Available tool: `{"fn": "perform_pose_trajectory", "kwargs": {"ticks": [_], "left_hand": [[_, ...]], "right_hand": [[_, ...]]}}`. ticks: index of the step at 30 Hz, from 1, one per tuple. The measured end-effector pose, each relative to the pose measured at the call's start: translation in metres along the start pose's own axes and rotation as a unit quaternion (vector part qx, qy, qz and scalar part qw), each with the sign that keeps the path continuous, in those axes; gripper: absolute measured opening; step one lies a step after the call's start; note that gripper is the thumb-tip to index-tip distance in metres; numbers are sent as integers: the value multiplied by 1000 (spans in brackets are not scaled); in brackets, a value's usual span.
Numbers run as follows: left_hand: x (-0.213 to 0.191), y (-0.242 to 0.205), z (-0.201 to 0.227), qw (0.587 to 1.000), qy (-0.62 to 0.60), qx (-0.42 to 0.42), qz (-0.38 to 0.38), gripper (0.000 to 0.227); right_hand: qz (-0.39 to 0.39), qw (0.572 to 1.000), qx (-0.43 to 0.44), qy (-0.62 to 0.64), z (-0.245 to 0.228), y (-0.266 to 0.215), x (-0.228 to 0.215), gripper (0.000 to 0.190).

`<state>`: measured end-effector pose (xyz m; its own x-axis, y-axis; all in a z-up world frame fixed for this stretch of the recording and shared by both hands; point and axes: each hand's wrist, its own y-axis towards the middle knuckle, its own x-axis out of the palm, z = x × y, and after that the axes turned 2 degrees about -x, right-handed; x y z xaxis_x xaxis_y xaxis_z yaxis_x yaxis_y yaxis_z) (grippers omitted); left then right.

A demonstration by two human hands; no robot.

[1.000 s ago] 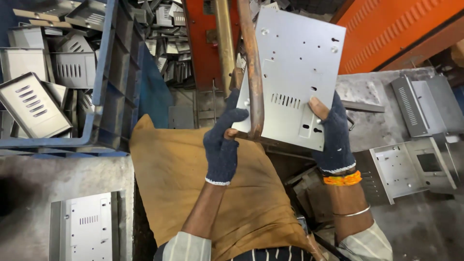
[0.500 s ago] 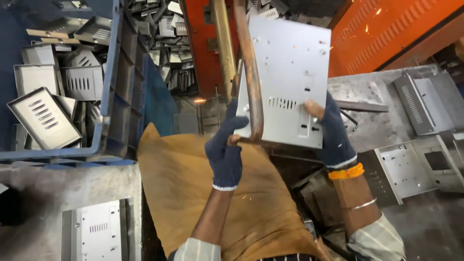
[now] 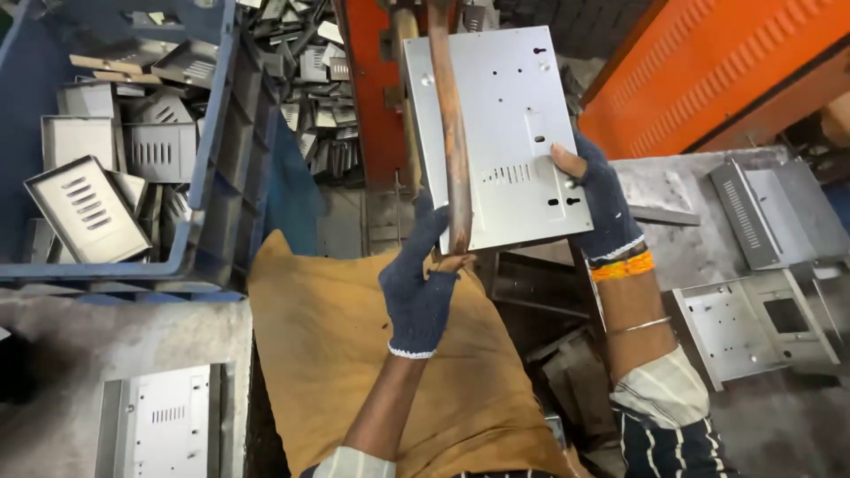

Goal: The person repeatedly picks up rectangular metal parts from a blue bin, places them into a bending machine, and pulls a lever to bend the parts. After bending, the person removes the parts and places them on a nearby metal table.

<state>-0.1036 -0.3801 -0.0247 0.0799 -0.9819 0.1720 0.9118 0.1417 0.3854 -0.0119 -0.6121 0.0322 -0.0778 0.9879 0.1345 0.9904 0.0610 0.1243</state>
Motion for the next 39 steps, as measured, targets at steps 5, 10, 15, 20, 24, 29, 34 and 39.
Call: {"fn": "perform_pose_trajectory", "kwargs": {"ticks": [5, 10, 15, 20, 24, 29, 34, 39], "left_hand": [[2, -7, 5, 999, -36, -2, 5, 58], [-9, -4, 4, 999, 22, 40, 0, 67], [-15, -3, 7, 999, -17, -35, 19, 73], [-30, 0, 0, 998, 27, -53, 31, 63], [-59, -1, -22, 998, -28, -61, 12, 57], [-83, 1, -27, 994, -1, -112, 7, 59], [-109, 10, -10, 992, 55, -109, 9, 59], [-128, 2, -14, 990, 76, -115, 21, 54]], "right_hand": [[-1, 1000, 24, 2, 0, 2, 5, 57], [8, 999, 45, 20, -12, 0, 19, 58], [35, 999, -2, -7, -4, -15, 26, 57], [20, 997, 21, 66, -5, -19, 34, 56], [24, 997, -54, 51, 9, -13, 53, 61], [21, 994, 39, 99, -10, -22, 73, 58], [28, 994, -33, 105, 28, -6, 90, 60], [5, 994, 9, 111, 39, -5, 103, 53]]}}
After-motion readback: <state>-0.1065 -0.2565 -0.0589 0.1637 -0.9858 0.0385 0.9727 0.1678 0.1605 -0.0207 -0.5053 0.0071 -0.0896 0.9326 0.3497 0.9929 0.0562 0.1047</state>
